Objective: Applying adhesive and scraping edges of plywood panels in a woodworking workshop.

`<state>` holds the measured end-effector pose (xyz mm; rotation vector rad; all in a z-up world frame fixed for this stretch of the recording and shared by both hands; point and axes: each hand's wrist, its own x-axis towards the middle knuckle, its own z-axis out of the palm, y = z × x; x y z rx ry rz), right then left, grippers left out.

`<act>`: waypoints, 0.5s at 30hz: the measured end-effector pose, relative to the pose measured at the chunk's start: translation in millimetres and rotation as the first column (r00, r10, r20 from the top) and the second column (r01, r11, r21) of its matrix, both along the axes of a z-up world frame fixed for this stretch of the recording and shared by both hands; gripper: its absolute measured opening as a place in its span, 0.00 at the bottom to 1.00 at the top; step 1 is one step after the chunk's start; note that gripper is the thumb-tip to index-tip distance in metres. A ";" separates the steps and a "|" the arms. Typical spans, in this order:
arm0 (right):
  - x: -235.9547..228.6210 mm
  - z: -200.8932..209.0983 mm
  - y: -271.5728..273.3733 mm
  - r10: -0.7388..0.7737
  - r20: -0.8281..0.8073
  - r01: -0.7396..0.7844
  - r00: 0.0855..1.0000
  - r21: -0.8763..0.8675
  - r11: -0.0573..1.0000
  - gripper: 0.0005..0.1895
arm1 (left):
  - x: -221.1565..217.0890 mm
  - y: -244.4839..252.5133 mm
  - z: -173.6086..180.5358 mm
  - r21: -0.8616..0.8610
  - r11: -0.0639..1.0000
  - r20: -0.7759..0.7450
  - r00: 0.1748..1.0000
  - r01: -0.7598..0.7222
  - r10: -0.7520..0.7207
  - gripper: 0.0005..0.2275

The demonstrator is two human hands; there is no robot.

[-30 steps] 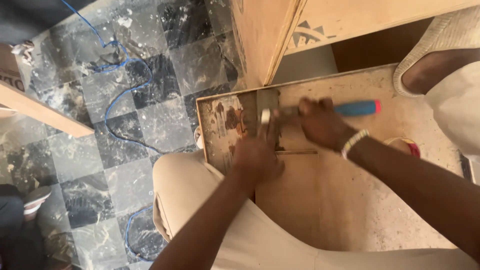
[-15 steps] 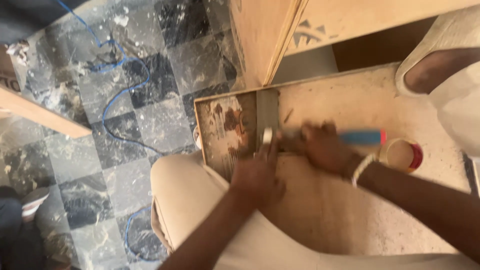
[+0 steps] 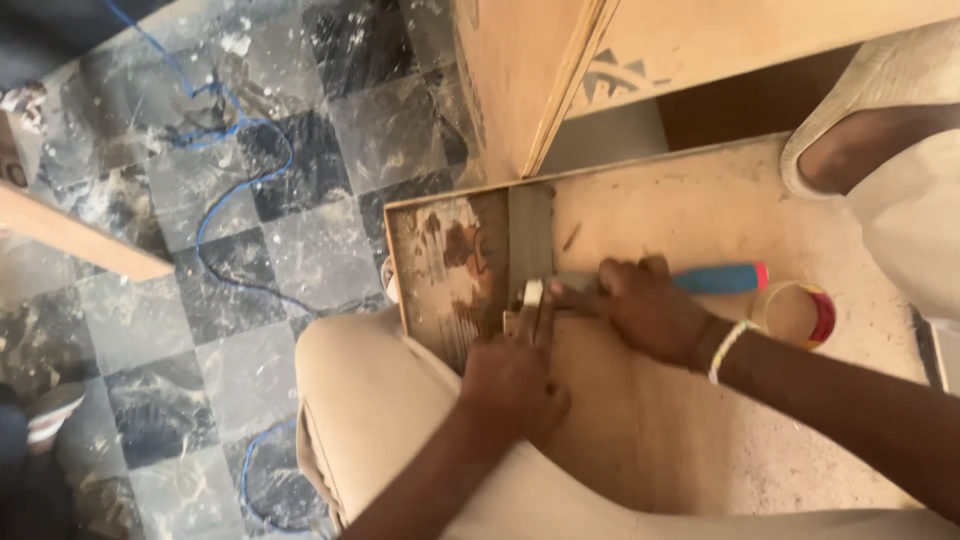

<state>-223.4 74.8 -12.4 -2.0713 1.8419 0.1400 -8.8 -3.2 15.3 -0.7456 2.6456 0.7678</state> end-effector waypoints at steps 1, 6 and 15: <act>4.9 2.5 5.1 -0.002 0.061 0.000 0.998 0.028 1.000 0.35 | 5.4 7.7 -2.6 0.103 0.995 0.099 0.995 -0.003 -0.007 0.50; -26.5 -36.3 -35.0 -0.016 -0.096 -0.008 0.995 -0.243 0.970 0.32 | -38.6 -49.7 4.4 -0.092 0.996 0.129 0.992 0.021 -0.009 0.48; 2.5 -3.9 -13.3 -0.008 -0.021 0.007 1.000 -0.071 0.997 0.42 | -7.7 -17.4 19.0 -0.046 0.998 0.156 0.987 0.038 -0.030 0.50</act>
